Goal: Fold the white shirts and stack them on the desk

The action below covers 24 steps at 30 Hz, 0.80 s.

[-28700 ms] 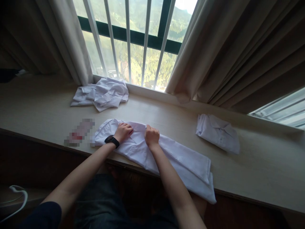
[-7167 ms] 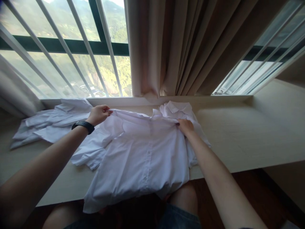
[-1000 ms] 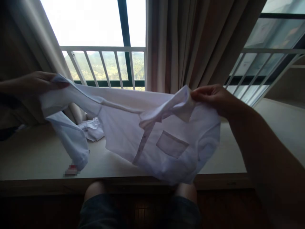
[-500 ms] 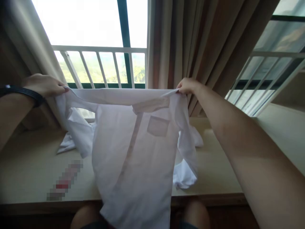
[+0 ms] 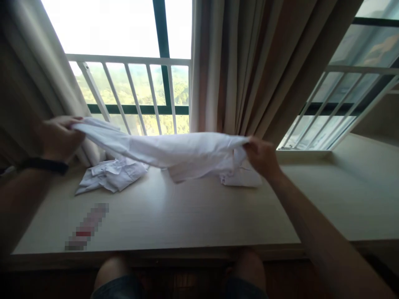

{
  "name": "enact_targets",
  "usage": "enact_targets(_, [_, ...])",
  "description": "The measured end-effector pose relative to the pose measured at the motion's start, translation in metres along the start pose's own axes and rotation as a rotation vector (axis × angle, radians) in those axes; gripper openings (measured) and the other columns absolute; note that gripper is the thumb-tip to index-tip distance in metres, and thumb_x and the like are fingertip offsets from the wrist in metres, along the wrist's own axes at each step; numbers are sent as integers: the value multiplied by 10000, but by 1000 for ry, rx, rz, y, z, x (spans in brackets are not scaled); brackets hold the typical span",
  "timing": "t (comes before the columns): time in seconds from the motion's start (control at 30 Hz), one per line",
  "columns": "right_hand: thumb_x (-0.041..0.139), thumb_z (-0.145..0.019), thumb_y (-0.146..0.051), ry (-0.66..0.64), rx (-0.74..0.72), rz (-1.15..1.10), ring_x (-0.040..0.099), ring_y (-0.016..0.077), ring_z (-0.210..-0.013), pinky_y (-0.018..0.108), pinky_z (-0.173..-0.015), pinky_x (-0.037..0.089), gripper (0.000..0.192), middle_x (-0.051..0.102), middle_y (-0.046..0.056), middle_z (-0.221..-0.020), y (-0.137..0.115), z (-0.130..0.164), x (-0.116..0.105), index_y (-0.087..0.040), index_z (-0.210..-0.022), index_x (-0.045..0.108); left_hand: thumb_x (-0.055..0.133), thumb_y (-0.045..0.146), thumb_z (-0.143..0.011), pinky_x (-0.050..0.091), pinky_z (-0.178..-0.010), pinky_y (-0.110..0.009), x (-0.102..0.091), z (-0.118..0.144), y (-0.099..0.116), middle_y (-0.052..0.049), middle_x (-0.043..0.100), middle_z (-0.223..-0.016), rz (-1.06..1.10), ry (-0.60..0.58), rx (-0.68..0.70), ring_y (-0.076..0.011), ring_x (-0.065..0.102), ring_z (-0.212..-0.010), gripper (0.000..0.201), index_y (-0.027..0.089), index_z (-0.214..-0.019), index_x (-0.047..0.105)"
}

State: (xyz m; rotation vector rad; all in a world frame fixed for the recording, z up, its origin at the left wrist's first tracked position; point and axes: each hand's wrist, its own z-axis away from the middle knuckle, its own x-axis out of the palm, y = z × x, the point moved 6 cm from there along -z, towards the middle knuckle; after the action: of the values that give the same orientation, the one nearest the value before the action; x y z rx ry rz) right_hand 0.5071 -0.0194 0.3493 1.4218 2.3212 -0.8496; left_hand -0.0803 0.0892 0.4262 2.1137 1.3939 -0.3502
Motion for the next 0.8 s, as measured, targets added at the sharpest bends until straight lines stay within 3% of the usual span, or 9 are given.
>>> enact_targets(0.03, [627, -918, -394, -91, 67, -64, 717, 217, -859, 348, -834, 550, 261, 758, 66, -908, 4, 46, 17, -170, -992, 739, 512, 287, -846, 420, -1092, -402, 13, 36, -9, -118, 664, -1265, -36, -41, 20, -257, 570, -1230, 452, -8, -1138, 690])
enact_targets(0.1, [675, -861, -398, -233, 254, -236, 699, 274, -1020, 396, -949, 524, 231, 754, 65, -1051, 16, 133, 56, -231, -995, 761, 520, 252, -809, 400, -1121, -368, 49, 110, -34, -121, 662, -1276, -125, -236, -31, -252, 563, -1246, 409, 26, -1090, 713])
enact_targets(0.17, [734, -779, -367, -312, 485, -346, 682, 302, -1074, 439, -1026, 485, 207, 750, 60, -1079, 30, 205, 92, -250, -945, 774, 512, 260, -811, 380, -1142, -366, 87, 183, -54, -130, 620, -1347, -212, -498, -84, -272, 536, -1285, 394, 49, -1073, 717])
enact_targets(0.23, [745, -732, -324, -369, 595, -392, 653, 301, -1141, 456, -1095, 433, 208, 742, 53, -1116, 38, 255, 120, -256, -926, 777, 521, 217, -773, 402, -1126, -354, 111, 242, -64, -134, 636, -1328, -225, -616, -93, -288, 548, -1276, 337, 77, -988, 740])
enact_targets(0.3, [726, -734, -309, -426, 606, -381, 620, 287, -1201, 451, -1141, 387, 197, 717, 54, -1189, 39, 284, 135, -255, -916, 776, 501, 205, -778, 383, -1138, -318, 128, 284, -67, -127, 625, -1349, -224, -702, -87, -274, 534, -1300, 344, 101, -997, 745])
enact_targets(0.43, [663, -809, -370, -491, 583, -294, 556, 288, -1281, 452, -1170, 345, 195, 623, 46, -1357, 28, 320, 136, -259, -923, 775, 444, 222, -823, 365, -1147, -321, 141, 326, -75, -159, 581, -1398, -239, -803, -112, -275, 502, -1339, 441, 83, -1141, 716])
enact_targets(0.57, [631, -854, -410, -487, 534, -270, 472, 325, -1360, 506, -1201, 286, 251, 544, 16, -1448, -1, 353, 125, -302, -1036, 764, 430, 202, -837, 373, -1136, -425, 132, 346, -78, -210, 493, -1472, -265, -844, -146, -322, 461, -1368, 533, 52, -1310, 623])
enact_targets(0.7, [711, -779, -384, -479, 585, -338, 436, 337, -1390, 504, -1230, 243, 254, 516, -21, -1471, -24, 381, 118, -340, -1022, 769, 472, 176, -801, 251, -1157, -608, 105, 370, -42, -104, 344, -1598, -340, -742, -45, -408, 292, -1451, 653, 185, -1453, 513])
enact_targets(0.8, [709, -721, -320, -476, 654, -463, 488, 319, -1356, 481, -1184, 347, 340, 551, 7, -1439, -24, 393, 114, -313, -1056, 765, 514, 165, -744, 249, -1163, -602, 92, 400, 1, -25, 363, -1595, -262, -770, 110, -394, 239, -1479, 705, 279, -1440, 530])
